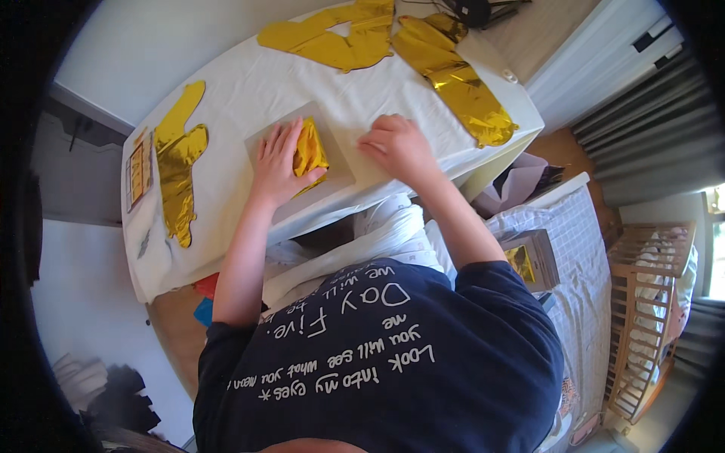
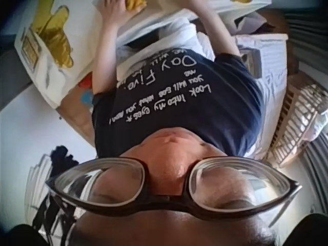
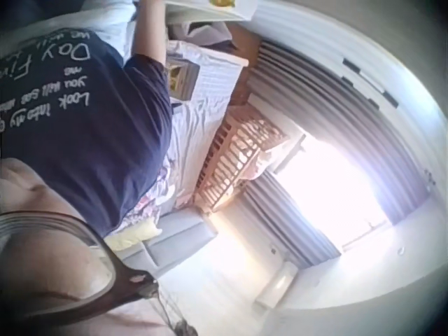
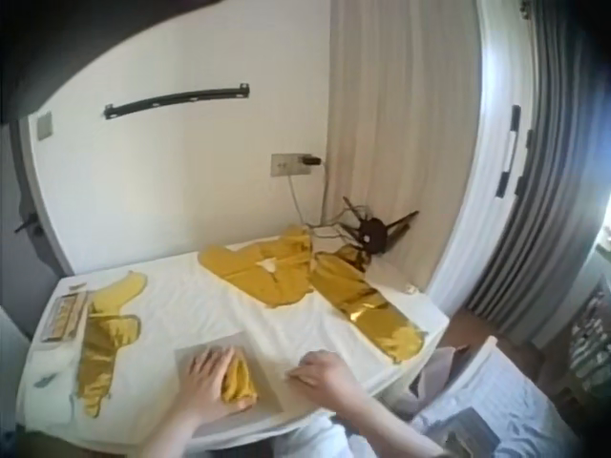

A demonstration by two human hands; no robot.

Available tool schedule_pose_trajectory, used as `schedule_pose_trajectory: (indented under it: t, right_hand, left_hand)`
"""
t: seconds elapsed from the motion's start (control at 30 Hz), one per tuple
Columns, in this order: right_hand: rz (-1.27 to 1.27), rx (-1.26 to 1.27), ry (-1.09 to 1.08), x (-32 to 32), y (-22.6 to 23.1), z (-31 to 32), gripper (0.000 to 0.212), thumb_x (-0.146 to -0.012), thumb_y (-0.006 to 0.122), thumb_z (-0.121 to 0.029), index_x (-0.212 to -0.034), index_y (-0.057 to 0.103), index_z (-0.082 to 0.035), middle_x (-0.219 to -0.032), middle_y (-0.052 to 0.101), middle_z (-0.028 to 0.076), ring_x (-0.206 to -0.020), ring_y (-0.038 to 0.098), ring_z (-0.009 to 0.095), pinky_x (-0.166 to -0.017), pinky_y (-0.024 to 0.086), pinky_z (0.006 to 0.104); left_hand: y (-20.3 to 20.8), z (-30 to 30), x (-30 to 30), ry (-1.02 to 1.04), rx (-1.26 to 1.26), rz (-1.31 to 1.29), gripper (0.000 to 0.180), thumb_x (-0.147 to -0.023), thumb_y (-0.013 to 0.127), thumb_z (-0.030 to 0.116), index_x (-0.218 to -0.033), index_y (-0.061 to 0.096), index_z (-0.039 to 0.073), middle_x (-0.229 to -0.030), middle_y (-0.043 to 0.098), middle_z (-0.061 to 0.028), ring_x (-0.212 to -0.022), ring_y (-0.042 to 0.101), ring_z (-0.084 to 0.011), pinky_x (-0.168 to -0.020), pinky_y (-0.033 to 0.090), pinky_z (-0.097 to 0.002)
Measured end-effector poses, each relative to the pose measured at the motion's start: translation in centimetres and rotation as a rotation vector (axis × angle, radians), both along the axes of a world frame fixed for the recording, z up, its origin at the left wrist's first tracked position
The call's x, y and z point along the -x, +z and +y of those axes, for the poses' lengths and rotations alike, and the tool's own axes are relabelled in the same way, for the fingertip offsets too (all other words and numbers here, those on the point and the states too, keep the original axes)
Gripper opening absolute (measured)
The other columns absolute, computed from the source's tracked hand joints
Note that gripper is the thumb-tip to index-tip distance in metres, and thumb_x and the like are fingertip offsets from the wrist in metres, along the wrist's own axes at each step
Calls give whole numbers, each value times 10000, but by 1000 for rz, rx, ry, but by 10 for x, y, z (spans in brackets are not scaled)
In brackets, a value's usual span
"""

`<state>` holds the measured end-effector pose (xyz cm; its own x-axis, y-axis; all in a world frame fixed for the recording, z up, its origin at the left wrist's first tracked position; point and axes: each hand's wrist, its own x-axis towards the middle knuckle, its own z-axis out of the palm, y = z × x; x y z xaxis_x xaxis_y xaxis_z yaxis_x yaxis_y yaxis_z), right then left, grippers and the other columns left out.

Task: The person folds a foil balloon by hand, positions it onto a cardboard packaging card, and slides the card with the balloon into a plastic sleeve.

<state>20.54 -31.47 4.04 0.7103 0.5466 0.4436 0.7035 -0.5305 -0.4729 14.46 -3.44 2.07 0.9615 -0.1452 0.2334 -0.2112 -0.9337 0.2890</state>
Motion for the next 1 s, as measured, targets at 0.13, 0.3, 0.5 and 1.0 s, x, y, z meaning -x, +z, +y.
schedule_pose_trajectory:
  t: [0.13, 0.3, 0.5, 1.0]
  right_hand:
    - [-112, -11, 14, 13, -6, 51, 125, -839, 740, -205, -941, 778, -143, -894, 683, 47, -950, 651, 262, -840, 507, 409]
    - [-76, 25, 69, 12, -2, 77, 116, -835, 729, -187, -915, 761, -110, -889, 692, 57, -960, 650, 264, -877, 497, 411]
    - [-103, -14, 323, 8, -7, 86, 95, -858, 701, -150, -871, 738, -64, -919, 699, 108, -968, 640, 316, -891, 498, 423]
    - [123, -204, 165, 6, 14, 65, 226, -916, 664, -34, -1130, 735, -30, -1230, 706, 158, -1095, 677, 337, -958, 532, 392]
  left_hand:
    - [-1, 4, 0, -15, 67, -22, 1020, -828, 646, 711, -1609, 297, 156, -1589, 422, -146, -1502, 304, -418, -1215, 171, -617]
    - [-3, 10, -2, -29, 144, 26, 956, -890, 511, 745, -1623, 272, 180, -1608, 396, -144, -1523, 269, -407, -1231, 133, -600]
    - [-3, 12, -2, -35, 236, 65, 936, -912, 449, 754, -1629, 259, 184, -1620, 378, -140, -1537, 241, -398, -1238, 118, -593]
    - [8, -6, 3, 56, -192, 71, 1192, -666, 693, 841, -1588, 359, 164, -1646, 338, -115, -1547, 231, -361, -1234, 141, -603]
